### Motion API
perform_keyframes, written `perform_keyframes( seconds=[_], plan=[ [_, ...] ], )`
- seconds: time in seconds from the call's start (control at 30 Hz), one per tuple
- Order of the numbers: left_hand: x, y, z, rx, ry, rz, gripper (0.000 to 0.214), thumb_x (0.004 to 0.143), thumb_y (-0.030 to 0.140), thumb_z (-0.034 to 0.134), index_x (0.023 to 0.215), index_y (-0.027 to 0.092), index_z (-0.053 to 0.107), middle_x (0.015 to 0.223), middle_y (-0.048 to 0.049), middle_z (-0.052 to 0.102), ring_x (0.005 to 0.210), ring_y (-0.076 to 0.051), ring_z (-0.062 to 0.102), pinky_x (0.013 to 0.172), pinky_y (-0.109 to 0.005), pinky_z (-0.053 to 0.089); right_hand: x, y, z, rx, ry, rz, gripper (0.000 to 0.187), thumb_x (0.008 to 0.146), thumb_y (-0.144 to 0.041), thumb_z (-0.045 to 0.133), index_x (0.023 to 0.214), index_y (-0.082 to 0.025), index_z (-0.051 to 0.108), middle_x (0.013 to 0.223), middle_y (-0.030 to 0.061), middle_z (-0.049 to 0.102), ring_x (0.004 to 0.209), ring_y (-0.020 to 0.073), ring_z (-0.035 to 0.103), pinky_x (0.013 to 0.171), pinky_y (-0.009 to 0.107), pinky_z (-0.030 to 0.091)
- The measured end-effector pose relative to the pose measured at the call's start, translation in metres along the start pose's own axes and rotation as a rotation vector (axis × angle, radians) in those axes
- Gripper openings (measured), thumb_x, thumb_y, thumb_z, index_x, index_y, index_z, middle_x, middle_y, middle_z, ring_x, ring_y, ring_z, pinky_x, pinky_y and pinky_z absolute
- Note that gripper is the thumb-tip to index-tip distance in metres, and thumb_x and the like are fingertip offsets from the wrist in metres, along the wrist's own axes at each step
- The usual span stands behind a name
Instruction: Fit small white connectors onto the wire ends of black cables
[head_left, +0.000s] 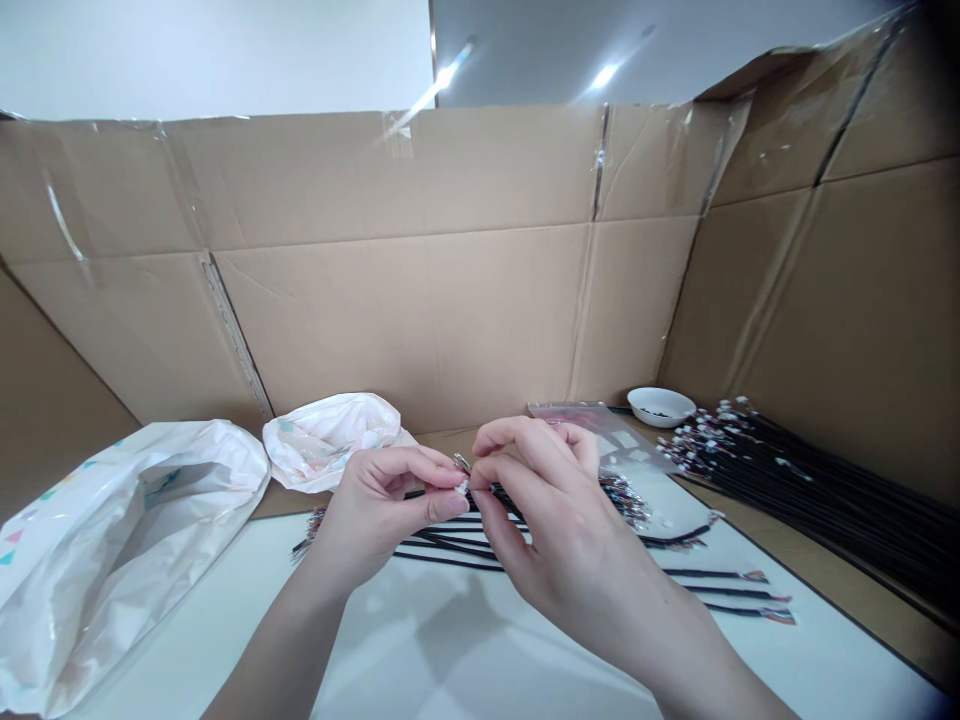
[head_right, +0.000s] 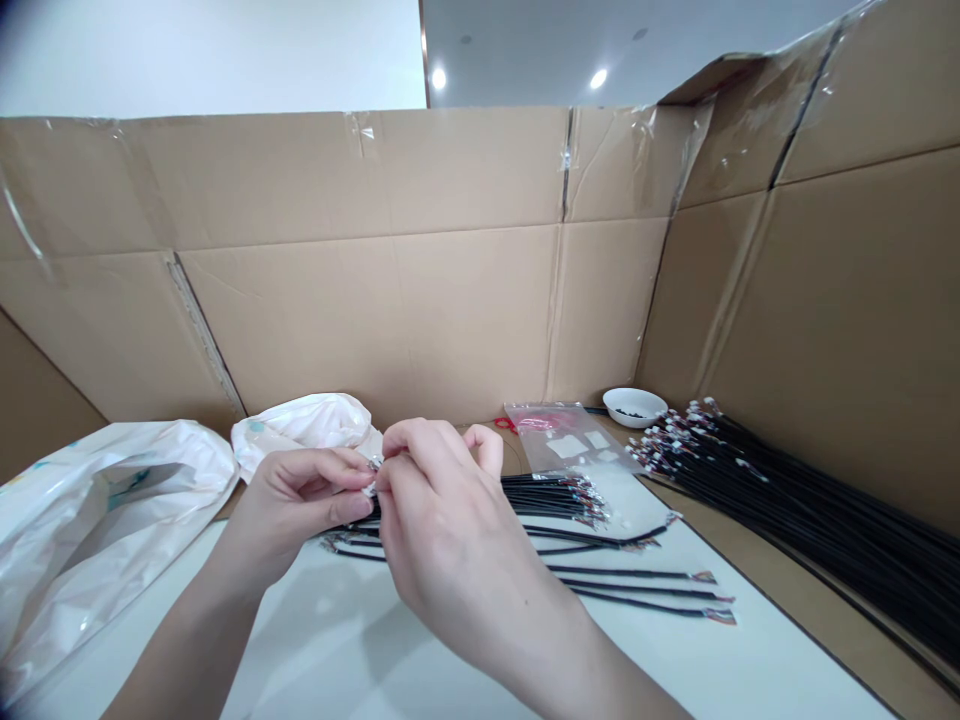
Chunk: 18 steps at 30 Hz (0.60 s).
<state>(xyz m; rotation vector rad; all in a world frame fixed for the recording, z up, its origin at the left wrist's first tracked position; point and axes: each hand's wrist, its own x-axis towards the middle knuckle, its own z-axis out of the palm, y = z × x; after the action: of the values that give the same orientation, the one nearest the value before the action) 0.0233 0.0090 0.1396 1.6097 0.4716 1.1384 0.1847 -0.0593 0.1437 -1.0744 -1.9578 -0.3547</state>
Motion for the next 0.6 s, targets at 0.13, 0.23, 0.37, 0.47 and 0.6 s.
perform_keyframes(
  seconds=[0.13,0.23,0.37,0.47,0.6],
  plan=[
    [0.000,0.001,-0.002,0.047,-0.021,0.055,0.018,0.066,0.008,0.077,0.072,0.026,0.076,0.078,0.0028,0.073,0.075,-0.009,0.067,0.070,-0.015,0.054,0.002,0.000,-0.004,0.035,-0.051,0.025,0.015,0.092,-0.009,0.043,0.084,-0.016,0.053,0.097,0.0038,0.051,0.084,0.0145,0.047,0.079,0.034,0.029],
    [0.001,0.001,-0.005,0.102,-0.014,0.126,0.022,0.066,0.007,0.076,0.074,0.027,0.075,0.078,0.0038,0.073,0.076,-0.008,0.066,0.072,-0.014,0.053,0.002,0.002,-0.006,0.031,-0.124,0.042,0.011,0.091,-0.010,0.045,0.091,-0.018,0.052,0.102,0.0045,0.051,0.089,0.0167,0.047,0.080,0.034,0.031],
    [0.002,-0.001,-0.007,0.168,0.001,0.222,0.026,0.067,0.003,0.074,0.074,0.027,0.074,0.079,0.0051,0.071,0.078,-0.007,0.065,0.073,-0.013,0.053,0.000,0.006,-0.007,0.066,-0.198,0.097,0.017,0.090,-0.007,0.047,0.099,-0.021,0.050,0.106,0.0018,0.052,0.090,0.0161,0.049,0.079,0.032,0.035],
    [0.001,0.000,-0.006,0.211,0.001,0.272,0.027,0.069,0.002,0.072,0.075,0.028,0.073,0.079,0.0050,0.070,0.079,-0.007,0.064,0.075,-0.013,0.052,-0.001,0.009,-0.005,0.133,-0.248,0.163,0.021,0.091,-0.008,0.045,0.103,-0.025,0.048,0.101,-0.0030,0.057,0.084,0.0147,0.052,0.073,0.029,0.037],
    [0.000,0.001,-0.004,0.278,0.027,0.333,0.027,0.070,0.001,0.070,0.077,0.028,0.072,0.079,0.0053,0.069,0.079,-0.006,0.063,0.076,-0.013,0.052,0.000,0.012,-0.003,0.249,-0.275,0.239,0.016,0.092,-0.012,0.047,0.097,-0.027,0.050,0.090,-0.0080,0.061,0.073,0.0121,0.052,0.064,0.025,0.037]
  ],
)
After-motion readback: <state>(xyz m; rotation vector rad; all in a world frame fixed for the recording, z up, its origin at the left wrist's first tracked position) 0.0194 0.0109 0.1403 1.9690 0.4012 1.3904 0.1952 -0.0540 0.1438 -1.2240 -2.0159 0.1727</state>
